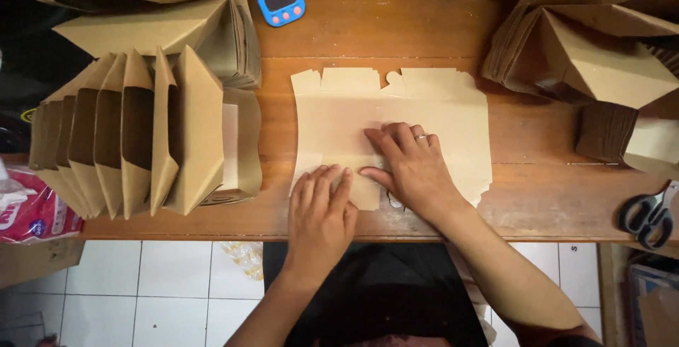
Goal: The person folds flat cardboard pieces into small boxes by hand. They align edges, crease folds, and tuck flaps to form the box shape, then place the finished box on the table.
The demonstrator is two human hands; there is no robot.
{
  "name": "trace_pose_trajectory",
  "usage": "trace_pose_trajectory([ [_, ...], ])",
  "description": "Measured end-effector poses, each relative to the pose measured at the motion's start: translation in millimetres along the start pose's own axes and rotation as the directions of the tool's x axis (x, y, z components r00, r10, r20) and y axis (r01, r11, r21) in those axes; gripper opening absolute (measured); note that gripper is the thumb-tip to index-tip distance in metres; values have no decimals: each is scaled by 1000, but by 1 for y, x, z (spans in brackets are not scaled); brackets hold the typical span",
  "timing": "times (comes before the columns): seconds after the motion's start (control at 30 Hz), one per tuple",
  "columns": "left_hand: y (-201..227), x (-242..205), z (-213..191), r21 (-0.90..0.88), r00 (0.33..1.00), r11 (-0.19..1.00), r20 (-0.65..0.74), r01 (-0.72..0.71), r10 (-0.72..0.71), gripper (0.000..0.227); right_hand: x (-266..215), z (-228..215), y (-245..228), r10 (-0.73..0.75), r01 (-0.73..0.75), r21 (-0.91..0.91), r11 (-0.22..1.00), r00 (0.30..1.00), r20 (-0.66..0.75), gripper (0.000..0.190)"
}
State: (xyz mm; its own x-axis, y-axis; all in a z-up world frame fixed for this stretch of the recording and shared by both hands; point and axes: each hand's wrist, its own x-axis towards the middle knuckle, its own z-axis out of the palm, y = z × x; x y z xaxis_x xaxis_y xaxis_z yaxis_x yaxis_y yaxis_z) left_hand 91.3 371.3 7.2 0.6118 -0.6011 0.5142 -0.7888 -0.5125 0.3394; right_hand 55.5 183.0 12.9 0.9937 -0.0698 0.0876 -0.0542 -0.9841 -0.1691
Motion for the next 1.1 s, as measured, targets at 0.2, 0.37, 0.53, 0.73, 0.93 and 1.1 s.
trace_pose_trajectory([
  [0.2, -25, -4, -23, -132, 980, 987, 189, 90, -64, 42, -2, -6, -7, -276, 283, 79, 956, 957, -90, 32],
  [0.37, -44, -12, -49, -186, 960, 974, 268, 131, -78, 42, -4, -1, 0, -350, 353, 49, 934, 935, -50, 65],
  [0.53, -52, -15, -55, -187, 976, 982, 219, 29, 13, 39, -4, -4, -1, -350, 359, 85, 929, 930, -109, 36],
  [0.73, -56, -10, -58, -195, 971, 980, 225, -36, 81, 40, -5, -3, 2, -335, 356, 181, 917, 932, -137, 33],
  [0.93, -59, -8, -62, -219, 952, 974, 306, 51, 19, 28, -3, -1, 6, -311, 347, 260, 901, 935, -169, 37],
  [1.1, -46, -8, -49, -65, 979, 996, 189, -60, 71, 29, -3, 0, 6, -304, 346, 292, 892, 935, -181, 32],
])
